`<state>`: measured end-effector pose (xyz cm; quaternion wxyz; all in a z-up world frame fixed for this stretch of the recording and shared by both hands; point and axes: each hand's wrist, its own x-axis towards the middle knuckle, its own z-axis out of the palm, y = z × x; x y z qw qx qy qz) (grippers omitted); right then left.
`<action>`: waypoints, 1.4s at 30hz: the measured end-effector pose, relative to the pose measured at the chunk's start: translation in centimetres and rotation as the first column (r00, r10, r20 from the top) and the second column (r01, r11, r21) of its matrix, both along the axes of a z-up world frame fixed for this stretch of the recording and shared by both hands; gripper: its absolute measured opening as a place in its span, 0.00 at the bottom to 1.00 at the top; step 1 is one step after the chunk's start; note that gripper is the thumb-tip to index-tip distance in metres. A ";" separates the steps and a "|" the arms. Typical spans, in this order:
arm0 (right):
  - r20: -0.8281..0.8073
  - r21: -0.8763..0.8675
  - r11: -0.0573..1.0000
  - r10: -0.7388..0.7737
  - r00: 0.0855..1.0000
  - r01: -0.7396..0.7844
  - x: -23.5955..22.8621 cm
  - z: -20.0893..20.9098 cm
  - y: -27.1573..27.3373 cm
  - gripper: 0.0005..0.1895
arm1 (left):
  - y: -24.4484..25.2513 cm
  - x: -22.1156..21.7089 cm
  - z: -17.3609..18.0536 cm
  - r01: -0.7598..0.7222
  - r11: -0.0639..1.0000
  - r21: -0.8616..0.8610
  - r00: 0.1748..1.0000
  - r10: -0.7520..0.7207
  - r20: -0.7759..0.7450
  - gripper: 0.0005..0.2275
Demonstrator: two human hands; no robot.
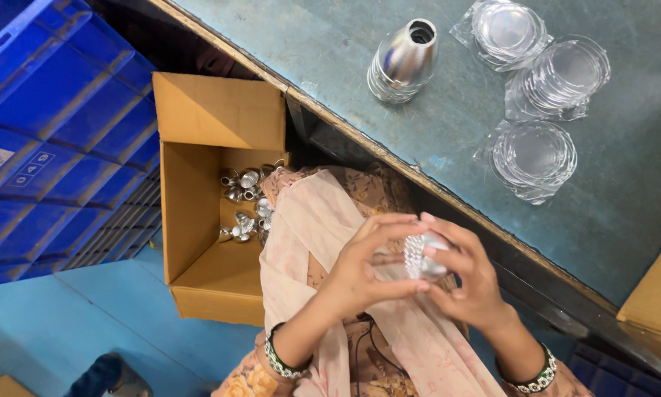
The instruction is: The person sits on the floor and repeatedly picks up a silver metal cone and a clear plastic diffuser, then presses them together to form a unit. The person places each assembled unit into a cardboard box. The person continues this process for multiple units.
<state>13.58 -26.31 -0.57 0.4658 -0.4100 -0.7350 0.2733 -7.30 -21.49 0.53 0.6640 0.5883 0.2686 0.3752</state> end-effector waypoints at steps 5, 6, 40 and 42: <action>-0.547 -0.386 0.895 -0.027 0.837 -0.224 -1.5 0.6 -0.7 0.43 | -0.6 0.5 1.2 -0.187 0.752 0.632 0.899 0.390 -0.199 0.33; -0.630 -0.400 0.878 -0.056 0.774 -0.263 -1.7 0.7 -0.8 0.41 | -0.5 0.6 1.2 -0.164 0.738 0.654 0.900 0.383 -0.206 0.33; -0.630 -0.273 0.961 -0.143 0.763 -0.046 -1.4 -2.8 -2.6 0.21 | -2.2 1.9 -0.1 -0.239 0.838 0.491 0.927 0.347 -0.143 0.18; -0.490 -0.221 0.974 -0.150 0.858 0.044 -1.3 -2.7 -2.8 0.21 | -2.0 2.0 0.3 -0.221 0.802 0.556 0.918 0.363 -0.159 0.19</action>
